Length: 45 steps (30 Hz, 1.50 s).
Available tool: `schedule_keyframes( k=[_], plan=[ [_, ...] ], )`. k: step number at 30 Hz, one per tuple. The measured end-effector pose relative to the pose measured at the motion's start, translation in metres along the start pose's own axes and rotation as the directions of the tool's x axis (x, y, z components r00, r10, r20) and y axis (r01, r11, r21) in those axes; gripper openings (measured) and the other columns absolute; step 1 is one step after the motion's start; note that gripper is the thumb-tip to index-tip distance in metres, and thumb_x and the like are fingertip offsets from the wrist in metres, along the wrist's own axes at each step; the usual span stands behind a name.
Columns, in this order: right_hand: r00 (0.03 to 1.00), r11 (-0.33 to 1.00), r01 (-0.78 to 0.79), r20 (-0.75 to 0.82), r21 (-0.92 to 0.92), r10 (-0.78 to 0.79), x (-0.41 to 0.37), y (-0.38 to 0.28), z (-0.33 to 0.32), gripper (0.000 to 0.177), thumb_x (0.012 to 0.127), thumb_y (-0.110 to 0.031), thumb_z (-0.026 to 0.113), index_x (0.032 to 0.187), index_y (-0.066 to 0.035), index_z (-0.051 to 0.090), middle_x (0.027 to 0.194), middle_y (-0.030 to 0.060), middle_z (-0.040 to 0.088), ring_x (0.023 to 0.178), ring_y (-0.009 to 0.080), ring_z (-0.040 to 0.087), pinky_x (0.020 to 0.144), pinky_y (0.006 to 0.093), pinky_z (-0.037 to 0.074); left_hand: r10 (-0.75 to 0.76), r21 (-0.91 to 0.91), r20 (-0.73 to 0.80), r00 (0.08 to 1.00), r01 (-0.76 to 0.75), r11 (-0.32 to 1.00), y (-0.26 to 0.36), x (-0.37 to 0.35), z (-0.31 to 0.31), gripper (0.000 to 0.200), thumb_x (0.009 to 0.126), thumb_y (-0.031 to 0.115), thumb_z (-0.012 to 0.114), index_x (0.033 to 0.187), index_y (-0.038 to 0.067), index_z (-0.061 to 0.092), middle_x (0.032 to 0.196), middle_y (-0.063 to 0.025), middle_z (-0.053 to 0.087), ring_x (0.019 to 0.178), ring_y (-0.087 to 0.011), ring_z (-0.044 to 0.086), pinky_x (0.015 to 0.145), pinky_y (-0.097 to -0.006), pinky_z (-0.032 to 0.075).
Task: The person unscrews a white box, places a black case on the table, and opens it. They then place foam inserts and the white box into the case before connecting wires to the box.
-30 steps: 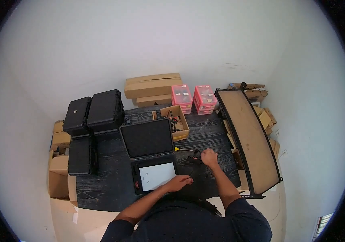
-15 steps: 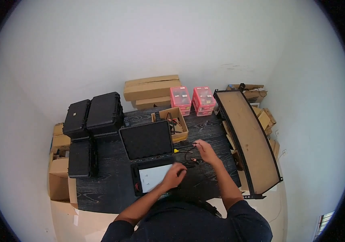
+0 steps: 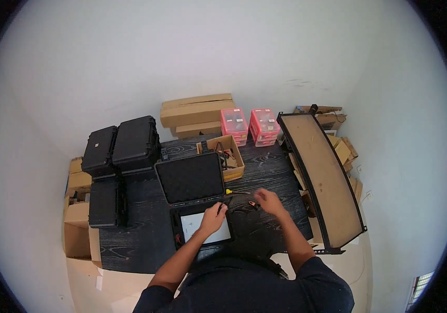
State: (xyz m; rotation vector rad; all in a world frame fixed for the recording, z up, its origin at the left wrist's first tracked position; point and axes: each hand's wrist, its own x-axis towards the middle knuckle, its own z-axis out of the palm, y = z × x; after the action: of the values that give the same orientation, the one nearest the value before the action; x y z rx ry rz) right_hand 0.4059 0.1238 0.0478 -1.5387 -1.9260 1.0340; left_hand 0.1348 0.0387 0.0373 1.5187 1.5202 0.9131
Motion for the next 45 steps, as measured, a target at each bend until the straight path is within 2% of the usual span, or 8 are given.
schedule_keyframes(
  k=[4, 9, 20, 25, 31, 39, 42, 45],
  plan=[
    [0.951, 0.839, -0.123, 0.178, -0.529, 0.252, -0.053, 0.071, -0.013, 0.044, 0.094, -0.045, 0.068, 0.097, -0.002, 0.074, 0.089, 0.0226, 0.072, 0.092, 0.0389, 0.071, 0.084, 0.0480, 0.055, 0.002, -0.088, 0.045, 0.999, 0.002, 0.996, -0.014, -0.015, 0.004, 0.029, 0.106, 0.029, 0.058, 0.109, 0.002, 0.065, 0.077, -0.0113, 0.066, 0.071, -0.0217, 0.066, 0.068, -0.0348, 0.051],
    [0.741, 0.757, -0.040, 0.488, -0.652, 0.461, -0.128, 0.100, 0.014, 0.051, 0.079, -0.055, 0.081, 0.096, -0.007, 0.072, 0.102, 0.0188, 0.073, 0.099, 0.0375, 0.070, 0.085, 0.0501, 0.055, 0.007, -0.090, 0.083, 0.997, 0.000, 0.996, -0.016, -0.014, 0.006, 0.028, 0.107, 0.028, 0.057, 0.111, 0.001, 0.065, 0.081, -0.0107, 0.069, 0.075, -0.0210, 0.067, 0.071, -0.0337, 0.052],
    [0.871, 0.891, 0.012, 0.442, -0.454, 0.214, -0.149, 0.166, 0.053, 0.026, 0.079, -0.012, 0.083, 0.100, -0.008, 0.067, 0.096, 0.0124, 0.072, 0.092, 0.0329, 0.071, 0.079, 0.0469, 0.057, 0.001, -0.086, 0.148, 0.989, 0.012, 0.996, -0.012, -0.005, 0.011, 0.030, 0.107, 0.029, 0.057, 0.109, 0.000, 0.066, 0.086, -0.0124, 0.071, 0.081, -0.0219, 0.070, 0.074, -0.0341, 0.052],
    [0.920, 0.858, -0.369, 0.272, 0.356, 0.283, -0.086, 0.091, 0.015, 0.009, 0.085, 0.003, 0.071, 0.092, -0.001, 0.066, 0.083, 0.0078, 0.071, 0.074, 0.0165, 0.068, 0.064, 0.0341, 0.056, 0.028, -0.094, 0.123, 0.992, -0.017, 0.995, -0.011, -0.009, 0.006, 0.031, 0.107, 0.030, 0.057, 0.105, 0.001, 0.067, 0.079, -0.0080, 0.067, 0.074, -0.0159, 0.064, 0.070, -0.0320, 0.051],
    [0.969, 0.922, 0.092, -0.246, 0.376, 0.004, 0.088, 0.046, 0.034, 0.012, 0.089, -0.009, 0.075, 0.090, -0.001, 0.066, 0.077, 0.0042, 0.067, 0.069, 0.0135, 0.066, 0.063, 0.0311, 0.053, 0.007, -0.263, 0.178, 0.984, 0.041, 0.964, -0.031, -0.010, 0.017, 0.033, 0.108, 0.029, 0.055, 0.095, 0.002, 0.068, 0.076, -0.0045, 0.065, 0.072, -0.0113, 0.062, 0.067, -0.0291, 0.049],
    [0.903, 0.946, 0.170, -0.428, 0.277, -0.037, 0.212, -0.006, 0.049, 0.016, 0.095, -0.008, 0.071, 0.108, 0.000, 0.068, 0.087, 0.0037, 0.069, 0.071, 0.0095, 0.065, 0.063, 0.0277, 0.053, -0.009, -0.294, 0.222, 0.975, 0.075, 0.953, -0.025, -0.022, 0.013, 0.031, 0.108, 0.024, 0.053, 0.093, 0.002, 0.068, 0.076, -0.0021, 0.066, 0.071, -0.0091, 0.060, 0.065, -0.0269, 0.047],
    [0.969, 0.811, 0.068, -0.232, 0.581, 0.086, 0.199, -0.015, 0.047, 0.030, 0.096, -0.011, 0.070, 0.124, -0.001, 0.064, 0.106, 0.0082, 0.070, 0.077, 0.0119, 0.067, 0.066, 0.0289, 0.055, 0.000, -0.300, 0.216, 0.976, 0.067, 0.952, -0.024, -0.024, 0.013, 0.029, 0.108, 0.023, 0.053, 0.096, 0.002, 0.068, 0.077, -0.0017, 0.066, 0.071, -0.0089, 0.060, 0.065, -0.0270, 0.048],
    [0.990, 0.892, -0.015, -0.120, 0.451, 0.077, 0.184, -0.003, 0.045, 0.042, 0.096, -0.012, 0.070, 0.135, -0.002, 0.058, 0.124, 0.0120, 0.067, 0.089, 0.0152, 0.069, 0.072, 0.0301, 0.056, -0.046, -0.364, 0.259, 0.965, 0.141, 0.920, -0.028, -0.026, 0.014, 0.023, 0.109, 0.019, 0.051, 0.103, 0.001, 0.066, 0.078, -0.0019, 0.066, 0.072, -0.0089, 0.060, 0.065, -0.0268, 0.048]
  ],
)
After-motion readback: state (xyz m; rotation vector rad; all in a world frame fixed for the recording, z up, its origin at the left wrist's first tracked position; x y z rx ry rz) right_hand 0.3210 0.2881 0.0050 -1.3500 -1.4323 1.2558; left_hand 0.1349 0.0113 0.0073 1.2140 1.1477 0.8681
